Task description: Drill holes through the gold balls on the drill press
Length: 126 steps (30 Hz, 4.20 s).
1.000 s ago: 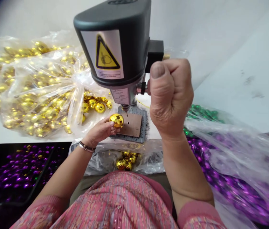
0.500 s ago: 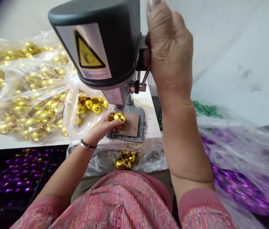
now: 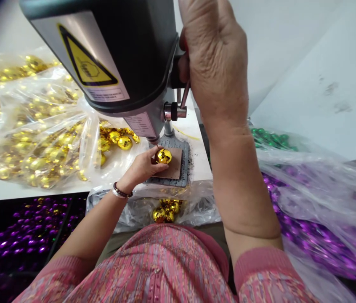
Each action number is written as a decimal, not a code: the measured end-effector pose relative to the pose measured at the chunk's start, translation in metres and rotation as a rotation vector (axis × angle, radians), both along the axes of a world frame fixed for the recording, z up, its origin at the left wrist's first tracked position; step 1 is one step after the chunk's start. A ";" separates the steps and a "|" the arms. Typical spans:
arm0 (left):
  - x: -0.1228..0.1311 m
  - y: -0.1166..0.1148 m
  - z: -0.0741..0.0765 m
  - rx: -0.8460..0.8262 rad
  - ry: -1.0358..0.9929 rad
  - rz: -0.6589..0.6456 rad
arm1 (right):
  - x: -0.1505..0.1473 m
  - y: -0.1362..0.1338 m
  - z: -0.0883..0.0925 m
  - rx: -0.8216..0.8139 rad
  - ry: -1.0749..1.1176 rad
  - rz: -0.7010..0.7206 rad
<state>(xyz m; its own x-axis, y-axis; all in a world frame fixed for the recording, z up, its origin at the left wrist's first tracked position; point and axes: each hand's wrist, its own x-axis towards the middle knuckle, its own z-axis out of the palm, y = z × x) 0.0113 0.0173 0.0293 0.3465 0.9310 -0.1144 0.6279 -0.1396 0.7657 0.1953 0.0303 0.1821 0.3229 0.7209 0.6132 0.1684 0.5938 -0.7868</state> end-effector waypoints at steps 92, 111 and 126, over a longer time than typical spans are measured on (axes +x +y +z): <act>-0.098 0.036 -0.011 0.137 0.091 0.525 | -0.025 -0.047 -0.044 0.205 -0.046 -0.351; -0.094 0.024 -0.014 -0.083 -0.481 0.179 | -0.024 -0.051 -0.047 0.220 -0.102 -0.260; -0.036 0.003 -0.008 -0.019 -0.114 -0.053 | -0.016 -0.036 -0.020 0.183 -0.135 -0.204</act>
